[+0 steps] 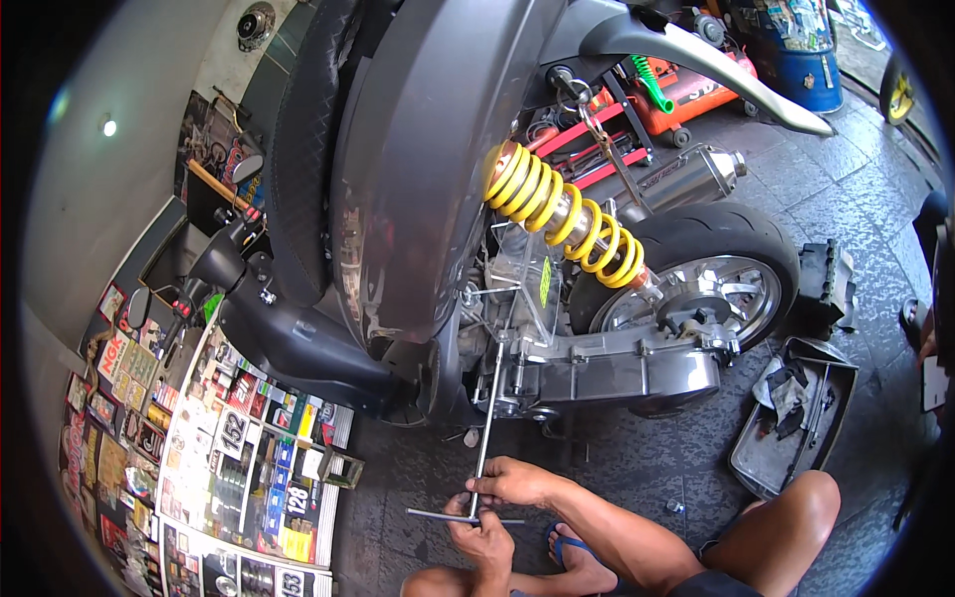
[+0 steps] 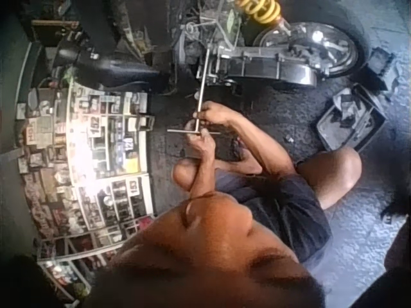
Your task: The person positions a clear plastic cover against the side of a motorcycle engine and secures it by hand before tightening several bolts with a T-handle socket wrench.
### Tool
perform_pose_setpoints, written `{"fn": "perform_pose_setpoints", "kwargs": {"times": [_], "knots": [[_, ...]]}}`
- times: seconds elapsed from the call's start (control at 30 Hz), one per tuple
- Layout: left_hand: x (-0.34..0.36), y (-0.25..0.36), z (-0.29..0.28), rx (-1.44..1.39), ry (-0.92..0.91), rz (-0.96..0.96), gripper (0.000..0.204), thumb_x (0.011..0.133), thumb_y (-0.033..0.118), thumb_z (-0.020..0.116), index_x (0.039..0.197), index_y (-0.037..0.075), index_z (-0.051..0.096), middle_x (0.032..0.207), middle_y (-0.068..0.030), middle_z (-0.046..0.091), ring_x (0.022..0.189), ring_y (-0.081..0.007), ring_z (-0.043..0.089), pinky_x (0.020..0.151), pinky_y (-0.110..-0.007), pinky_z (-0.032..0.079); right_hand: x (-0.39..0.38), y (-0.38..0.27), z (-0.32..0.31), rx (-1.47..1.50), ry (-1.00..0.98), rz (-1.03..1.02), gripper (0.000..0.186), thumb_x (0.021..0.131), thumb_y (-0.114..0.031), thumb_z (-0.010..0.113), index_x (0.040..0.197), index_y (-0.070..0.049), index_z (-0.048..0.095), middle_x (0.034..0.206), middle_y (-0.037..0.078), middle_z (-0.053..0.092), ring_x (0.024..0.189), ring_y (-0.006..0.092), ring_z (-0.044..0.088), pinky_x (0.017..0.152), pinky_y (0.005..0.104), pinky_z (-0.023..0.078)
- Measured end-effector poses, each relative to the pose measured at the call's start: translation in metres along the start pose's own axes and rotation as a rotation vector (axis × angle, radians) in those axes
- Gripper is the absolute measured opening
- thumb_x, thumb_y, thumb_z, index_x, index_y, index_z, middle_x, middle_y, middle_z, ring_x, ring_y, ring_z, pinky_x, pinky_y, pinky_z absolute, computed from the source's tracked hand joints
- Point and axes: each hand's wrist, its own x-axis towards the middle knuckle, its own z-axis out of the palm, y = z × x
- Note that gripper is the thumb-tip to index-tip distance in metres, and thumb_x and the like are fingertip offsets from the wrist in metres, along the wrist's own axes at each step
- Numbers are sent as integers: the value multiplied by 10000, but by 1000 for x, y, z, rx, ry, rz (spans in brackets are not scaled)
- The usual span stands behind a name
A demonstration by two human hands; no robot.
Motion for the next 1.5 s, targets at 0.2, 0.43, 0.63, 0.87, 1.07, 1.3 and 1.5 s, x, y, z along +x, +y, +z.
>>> {"fn": "perform_pose_setpoints", "kwargs": {"times": [0.2,0.43,0.63,0.87,1.07,1.3,1.5], "knots": [[-25,27,-23,-525,-53,-656,569,875,577,520,1004,23,515,880,-100,540,791,-219,519,684,-361,456,3,2,3,-26,51,-2,347,969,-338,628,875,-5,663,717,27,606,656,125,542,615,303,450],[4,18,-36,-1658,-507,-1442,795,767,752,589,1098,31,527,978,-77,479,826,-178,476,531,-238,464,-3,-11,2,-4,51,9,352,968,-331,621,822,-12,650,694,27,599,646,129,536,603,315,444],[7,29,-20,-1364,-214,-1213,558,761,474,651,1095,38,554,1011,-102,522,891,-205,517,790,-315,484,-9,-19,-1,-39,72,41,344,952,-321,622,897,15,668,739,71,639,658,174,585,621,352,468],[22,-18,-25,201,-243,413,419,797,37,615,1175,-22,445,1224,-199,508,1097,-298,516,1007,-449,402,-10,-6,-7,-106,160,-124,390,954,-362,628,966,26,672,766,67,646,714,172,586,685,339,467],[-25,-21,-45,-388,-122,-378,541,974,516,472,991,-16,569,904,-128,546,911,-273,529,796,-434,456,-3,-3,-6,-95,191,-90,422,962,-385,619,905,30,670,736,85,645,690,177,591,668,358,470],[5,44,-27,-1373,-294,-1287,584,854,585,543,972,14,582,860,-73,531,822,-203,483,693,-321,420,-14,-9,-12,-44,170,-25,405,952,-347,608,972,53,671,809,169,686,791,267,669,739,411,499],[-11,-20,-7,-495,-141,-341,267,839,100,574,1084,-5,552,1075,-139,596,915,-246,578,838,-387,471,-5,-4,-4,-40,148,-38,380,955,-333,607,935,41,671,775,133,665,720,218,625,694,391,485]]}}
